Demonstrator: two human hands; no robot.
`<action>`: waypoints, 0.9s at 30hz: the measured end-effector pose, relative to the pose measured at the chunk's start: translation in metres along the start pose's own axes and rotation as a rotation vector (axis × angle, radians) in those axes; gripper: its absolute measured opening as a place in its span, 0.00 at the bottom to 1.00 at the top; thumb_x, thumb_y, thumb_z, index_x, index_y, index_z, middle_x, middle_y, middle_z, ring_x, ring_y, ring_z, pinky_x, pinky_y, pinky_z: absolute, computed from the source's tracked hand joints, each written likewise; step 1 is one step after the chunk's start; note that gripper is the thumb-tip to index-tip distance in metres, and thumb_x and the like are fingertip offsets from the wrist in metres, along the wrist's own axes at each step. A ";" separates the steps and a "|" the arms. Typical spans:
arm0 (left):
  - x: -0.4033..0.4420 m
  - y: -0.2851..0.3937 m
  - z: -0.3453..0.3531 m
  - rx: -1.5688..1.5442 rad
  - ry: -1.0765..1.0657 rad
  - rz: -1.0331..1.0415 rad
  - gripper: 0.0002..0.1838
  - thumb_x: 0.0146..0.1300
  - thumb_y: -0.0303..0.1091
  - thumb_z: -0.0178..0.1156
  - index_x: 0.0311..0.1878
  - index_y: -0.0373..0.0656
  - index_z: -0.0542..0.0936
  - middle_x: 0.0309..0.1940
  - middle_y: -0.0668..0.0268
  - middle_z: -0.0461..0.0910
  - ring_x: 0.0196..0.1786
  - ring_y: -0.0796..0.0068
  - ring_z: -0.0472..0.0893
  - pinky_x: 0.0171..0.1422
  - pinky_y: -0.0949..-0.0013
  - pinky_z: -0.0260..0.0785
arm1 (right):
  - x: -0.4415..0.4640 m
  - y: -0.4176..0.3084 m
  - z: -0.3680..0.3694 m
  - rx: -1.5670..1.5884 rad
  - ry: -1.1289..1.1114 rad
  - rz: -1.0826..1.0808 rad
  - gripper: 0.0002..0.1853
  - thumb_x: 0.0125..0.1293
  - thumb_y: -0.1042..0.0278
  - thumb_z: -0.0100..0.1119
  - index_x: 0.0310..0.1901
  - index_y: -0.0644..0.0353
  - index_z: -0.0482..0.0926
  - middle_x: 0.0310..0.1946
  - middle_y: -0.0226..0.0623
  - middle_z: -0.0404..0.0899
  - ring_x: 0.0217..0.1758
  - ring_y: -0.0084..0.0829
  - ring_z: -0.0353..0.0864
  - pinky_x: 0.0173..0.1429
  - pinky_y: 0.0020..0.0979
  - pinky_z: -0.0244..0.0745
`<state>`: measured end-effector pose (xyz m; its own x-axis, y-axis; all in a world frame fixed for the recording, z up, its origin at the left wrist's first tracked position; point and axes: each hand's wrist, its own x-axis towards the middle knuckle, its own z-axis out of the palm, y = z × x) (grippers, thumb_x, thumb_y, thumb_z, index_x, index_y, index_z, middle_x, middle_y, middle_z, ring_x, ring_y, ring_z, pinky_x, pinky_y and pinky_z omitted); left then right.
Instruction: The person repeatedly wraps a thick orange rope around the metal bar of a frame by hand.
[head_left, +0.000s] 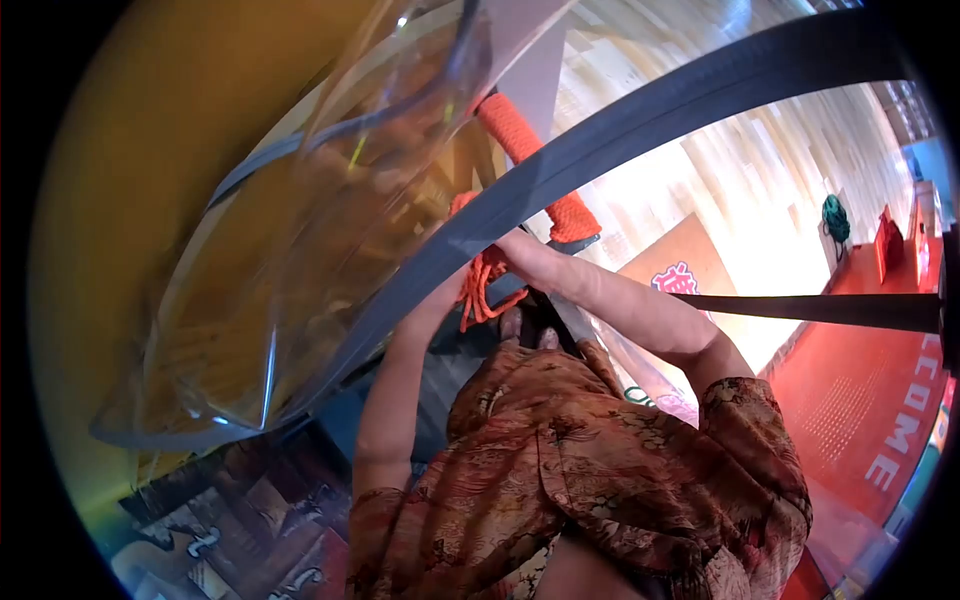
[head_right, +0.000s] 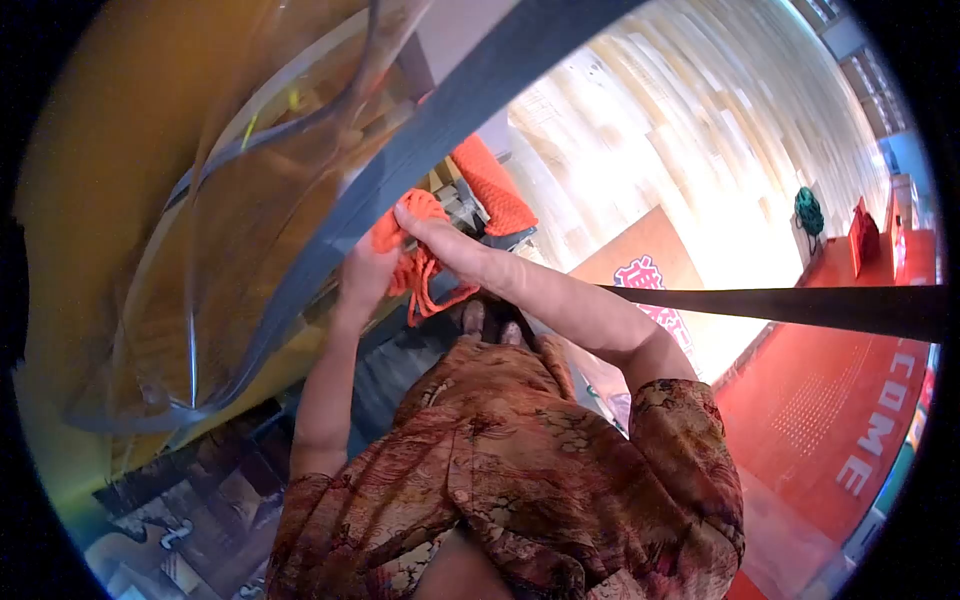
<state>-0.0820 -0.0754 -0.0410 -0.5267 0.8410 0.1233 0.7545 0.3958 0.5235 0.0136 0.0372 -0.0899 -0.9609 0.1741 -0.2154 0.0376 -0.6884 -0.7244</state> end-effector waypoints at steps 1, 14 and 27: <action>0.010 -0.014 0.009 -0.489 -0.036 -0.029 0.18 0.56 0.24 0.62 0.50 0.35 0.75 0.36 0.61 0.80 0.38 0.68 0.80 0.43 0.65 0.74 | 0.004 -0.001 -0.012 -0.172 -0.069 -0.031 0.28 0.71 0.43 0.44 0.58 0.60 0.70 0.55 0.36 0.73 0.61 0.26 0.67 0.66 0.31 0.59; 0.119 -0.077 0.139 -0.289 -0.590 0.077 0.14 0.57 0.33 0.63 0.45 0.36 0.79 0.31 0.63 0.82 0.35 0.68 0.80 0.42 0.64 0.73 | -0.038 -0.072 -0.150 -0.885 0.586 -0.155 0.21 0.60 0.67 0.60 0.52 0.67 0.72 0.40 0.47 0.80 0.43 0.35 0.80 0.47 0.34 0.76; 0.155 -0.068 0.213 -0.247 -0.473 0.019 0.12 0.58 0.28 0.61 0.45 0.36 0.78 0.31 0.64 0.81 0.35 0.71 0.80 0.43 0.69 0.72 | 0.015 0.018 -0.219 -0.946 0.199 -0.335 0.23 0.53 0.61 0.62 0.52 0.54 0.74 0.39 0.47 0.80 0.43 0.44 0.80 0.47 0.39 0.73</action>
<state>-0.1317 0.1062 -0.2369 -0.2371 0.9442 -0.2288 0.6176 0.3283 0.7147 0.0602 0.1811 -0.2492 -0.9020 0.4288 0.0507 0.0594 0.2396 -0.9690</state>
